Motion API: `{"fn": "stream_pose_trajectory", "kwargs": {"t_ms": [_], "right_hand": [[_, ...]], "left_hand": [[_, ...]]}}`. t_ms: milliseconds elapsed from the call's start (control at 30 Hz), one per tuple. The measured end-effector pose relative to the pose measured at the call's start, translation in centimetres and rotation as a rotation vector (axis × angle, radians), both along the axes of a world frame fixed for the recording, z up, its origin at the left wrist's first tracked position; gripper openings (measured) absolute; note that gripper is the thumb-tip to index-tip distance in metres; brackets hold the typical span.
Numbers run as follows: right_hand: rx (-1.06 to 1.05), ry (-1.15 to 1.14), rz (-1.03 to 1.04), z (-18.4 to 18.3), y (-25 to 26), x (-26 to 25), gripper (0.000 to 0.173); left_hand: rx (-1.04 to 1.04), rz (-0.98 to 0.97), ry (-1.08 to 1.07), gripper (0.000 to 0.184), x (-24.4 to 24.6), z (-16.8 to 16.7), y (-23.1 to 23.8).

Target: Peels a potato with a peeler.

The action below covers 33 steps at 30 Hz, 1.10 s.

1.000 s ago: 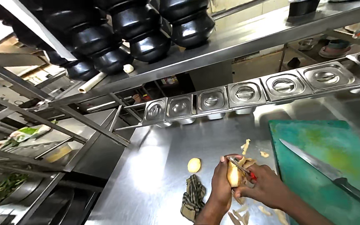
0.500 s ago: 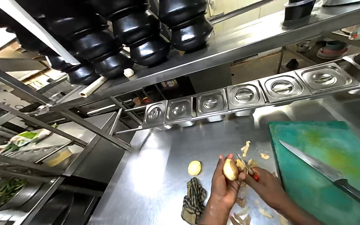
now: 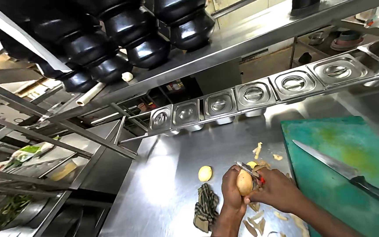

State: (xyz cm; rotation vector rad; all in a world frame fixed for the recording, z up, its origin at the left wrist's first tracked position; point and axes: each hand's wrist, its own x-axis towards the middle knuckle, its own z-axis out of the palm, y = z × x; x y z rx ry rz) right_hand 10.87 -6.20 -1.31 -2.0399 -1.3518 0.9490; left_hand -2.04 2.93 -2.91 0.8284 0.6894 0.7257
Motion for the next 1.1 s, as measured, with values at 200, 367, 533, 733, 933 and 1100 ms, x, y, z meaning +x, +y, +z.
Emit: {"fn": "stream_pose_trajectory", "kwargs": {"t_ms": [200,367,533,733,933,1100], "right_hand": [[0.515,-0.428,-0.066,-3.6,-1.0,-1.0,0.076],[0.792,-0.682,-0.135,-4.7,-0.7,-1.5,0.07],[0.815,-0.772,-0.131,-4.7,-0.4,-1.4,0.067],[0.826,-0.538,-0.149,-4.7,-0.5,-2.5,0.069],[0.871,-0.627,-0.161,-5.4,-0.9,-3.7,0.057],[0.479,0.291,-0.185,-2.3,-0.3,-1.2,0.07]], "left_hand": [[-0.067,0.027,0.005,0.041,0.0,1.2,-0.9],[-0.299,0.113,-0.04,0.033,0.6,2.7,-0.9],[-0.51,0.224,-0.162,0.025,1.2,3.4,-0.9],[-0.5,0.215,-0.227,0.033,1.4,4.5,-0.8],[-0.524,0.168,-0.444,0.046,1.7,3.4,-0.4],[-0.603,0.188,-0.425,0.039,1.7,3.9,0.7]]}}
